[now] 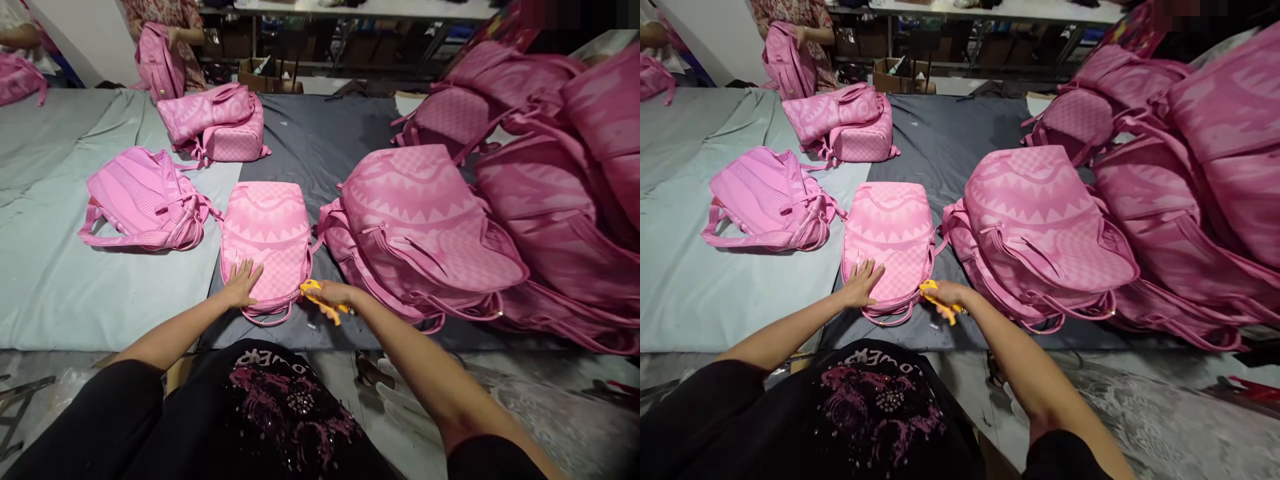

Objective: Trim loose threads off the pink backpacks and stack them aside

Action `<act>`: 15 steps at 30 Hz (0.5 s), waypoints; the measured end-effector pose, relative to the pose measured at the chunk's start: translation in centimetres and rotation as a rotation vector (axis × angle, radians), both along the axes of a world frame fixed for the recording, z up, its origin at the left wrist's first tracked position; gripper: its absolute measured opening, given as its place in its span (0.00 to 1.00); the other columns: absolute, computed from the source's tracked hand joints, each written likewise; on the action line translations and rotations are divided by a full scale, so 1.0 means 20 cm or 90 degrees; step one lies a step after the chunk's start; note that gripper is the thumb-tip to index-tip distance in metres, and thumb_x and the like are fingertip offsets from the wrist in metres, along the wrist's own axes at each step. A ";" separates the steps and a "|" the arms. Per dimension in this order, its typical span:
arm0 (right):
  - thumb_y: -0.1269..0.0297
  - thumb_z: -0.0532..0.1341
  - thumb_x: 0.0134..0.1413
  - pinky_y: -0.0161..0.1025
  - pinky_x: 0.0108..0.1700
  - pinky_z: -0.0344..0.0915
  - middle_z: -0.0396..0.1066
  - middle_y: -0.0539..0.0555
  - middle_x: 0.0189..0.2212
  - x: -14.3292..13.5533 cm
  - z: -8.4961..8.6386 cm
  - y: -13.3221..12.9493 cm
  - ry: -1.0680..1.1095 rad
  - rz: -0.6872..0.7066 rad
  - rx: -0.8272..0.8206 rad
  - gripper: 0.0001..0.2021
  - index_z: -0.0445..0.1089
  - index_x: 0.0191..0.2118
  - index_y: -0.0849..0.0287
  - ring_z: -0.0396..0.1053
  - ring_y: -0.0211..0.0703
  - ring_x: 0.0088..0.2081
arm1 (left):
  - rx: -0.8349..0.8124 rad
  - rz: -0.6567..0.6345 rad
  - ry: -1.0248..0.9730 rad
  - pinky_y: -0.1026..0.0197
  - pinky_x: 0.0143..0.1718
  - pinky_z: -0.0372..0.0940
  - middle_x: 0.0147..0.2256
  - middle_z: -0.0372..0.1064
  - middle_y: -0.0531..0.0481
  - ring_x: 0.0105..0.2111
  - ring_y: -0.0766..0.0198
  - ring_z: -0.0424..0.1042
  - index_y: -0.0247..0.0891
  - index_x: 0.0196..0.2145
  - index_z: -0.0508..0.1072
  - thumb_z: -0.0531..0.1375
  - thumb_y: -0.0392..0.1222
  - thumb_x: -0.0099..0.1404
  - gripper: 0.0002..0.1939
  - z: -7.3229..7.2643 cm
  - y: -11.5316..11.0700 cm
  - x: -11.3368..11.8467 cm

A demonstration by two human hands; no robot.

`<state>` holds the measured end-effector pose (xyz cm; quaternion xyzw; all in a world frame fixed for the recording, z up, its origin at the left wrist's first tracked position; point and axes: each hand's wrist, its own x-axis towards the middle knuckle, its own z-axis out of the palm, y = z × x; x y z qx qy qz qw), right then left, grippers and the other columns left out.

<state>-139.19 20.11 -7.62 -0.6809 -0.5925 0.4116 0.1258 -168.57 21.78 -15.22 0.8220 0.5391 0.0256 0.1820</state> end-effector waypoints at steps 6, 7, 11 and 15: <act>0.46 0.30 0.67 0.32 0.24 0.63 0.54 0.42 0.15 0.04 -0.20 -0.23 0.308 0.016 -0.212 0.35 0.67 0.48 0.66 0.54 0.33 0.14 | 0.069 0.049 -0.287 0.37 0.66 0.34 0.66 0.53 0.36 0.67 0.39 0.49 0.40 0.67 0.56 0.66 0.51 0.55 0.45 0.08 -0.15 0.06; 0.44 0.30 0.66 0.33 0.25 0.64 0.55 0.43 0.16 0.02 -0.22 -0.26 0.367 -0.023 -0.188 0.36 0.66 0.48 0.64 0.55 0.34 0.14 | 0.095 0.085 -0.325 0.39 0.65 0.42 0.59 0.64 0.37 0.61 0.40 0.60 0.40 0.64 0.62 0.63 0.48 0.58 0.37 0.16 -0.14 0.07; 0.40 0.33 0.63 0.38 0.28 0.68 0.66 0.54 0.21 -0.08 -0.26 -0.35 0.407 -0.134 0.017 0.36 0.67 0.44 0.64 0.65 0.43 0.22 | 0.210 0.231 -0.295 0.53 0.44 0.62 0.29 0.73 0.46 0.34 0.52 0.73 0.38 0.45 0.78 0.57 0.47 0.63 0.17 0.62 0.08 0.09; 0.44 0.35 0.64 0.38 0.24 0.63 0.59 0.48 0.17 -0.10 -0.23 -0.44 0.297 -0.175 0.155 0.35 0.61 0.56 0.68 0.59 0.43 0.19 | 0.284 0.182 -0.208 0.62 0.33 0.56 0.20 0.62 0.51 0.26 0.62 0.65 0.36 0.26 0.73 0.54 0.55 0.66 0.21 0.96 0.26 0.11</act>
